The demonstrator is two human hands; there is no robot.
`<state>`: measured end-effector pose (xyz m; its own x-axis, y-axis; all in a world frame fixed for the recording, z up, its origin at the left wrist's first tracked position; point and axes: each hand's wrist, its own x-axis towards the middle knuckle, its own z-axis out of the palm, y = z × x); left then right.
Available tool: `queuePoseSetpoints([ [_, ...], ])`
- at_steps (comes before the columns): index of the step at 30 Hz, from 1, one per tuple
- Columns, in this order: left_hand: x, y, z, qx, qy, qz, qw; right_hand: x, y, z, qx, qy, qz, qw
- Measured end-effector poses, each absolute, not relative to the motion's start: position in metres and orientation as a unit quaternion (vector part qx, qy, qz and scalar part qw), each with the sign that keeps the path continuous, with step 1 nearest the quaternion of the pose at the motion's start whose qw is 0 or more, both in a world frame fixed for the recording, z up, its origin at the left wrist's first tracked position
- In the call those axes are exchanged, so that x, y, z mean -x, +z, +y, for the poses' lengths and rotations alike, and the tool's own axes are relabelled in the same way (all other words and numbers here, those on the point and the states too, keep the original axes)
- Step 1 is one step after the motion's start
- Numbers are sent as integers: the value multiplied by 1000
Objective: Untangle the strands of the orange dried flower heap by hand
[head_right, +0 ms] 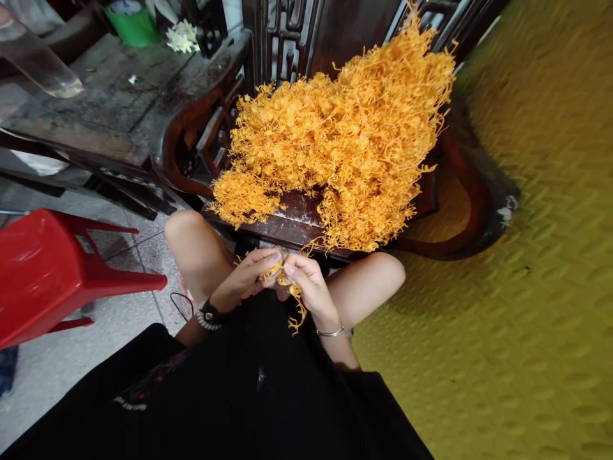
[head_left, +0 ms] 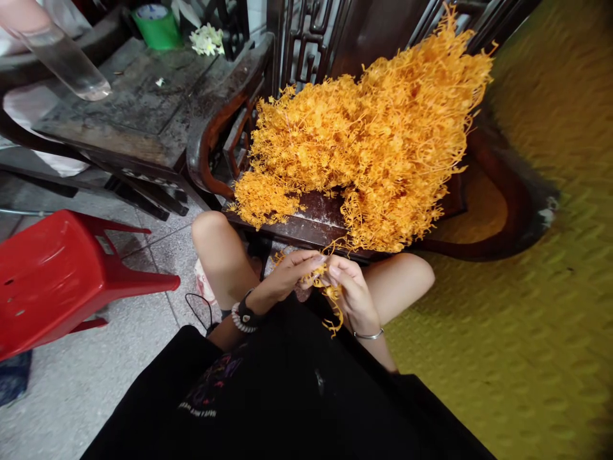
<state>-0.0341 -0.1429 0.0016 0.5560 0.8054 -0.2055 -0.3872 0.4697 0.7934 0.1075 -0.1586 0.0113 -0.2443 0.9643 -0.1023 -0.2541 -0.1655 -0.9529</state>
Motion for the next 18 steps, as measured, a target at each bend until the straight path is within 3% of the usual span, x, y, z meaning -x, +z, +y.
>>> queuePoseSetpoints([
  [6, 29, -1, -143, -389, 386, 296, 782, -102, -1, -155, 341, 708, -329, 524],
  [10, 29, 0, -142, -278, 433, 288, 808, -100, 0, -153, 310, 721, -249, 567],
  [18, 37, 12, -142, -200, 492, 293, 795, -84, 14, -151, 339, 699, -305, 552],
])
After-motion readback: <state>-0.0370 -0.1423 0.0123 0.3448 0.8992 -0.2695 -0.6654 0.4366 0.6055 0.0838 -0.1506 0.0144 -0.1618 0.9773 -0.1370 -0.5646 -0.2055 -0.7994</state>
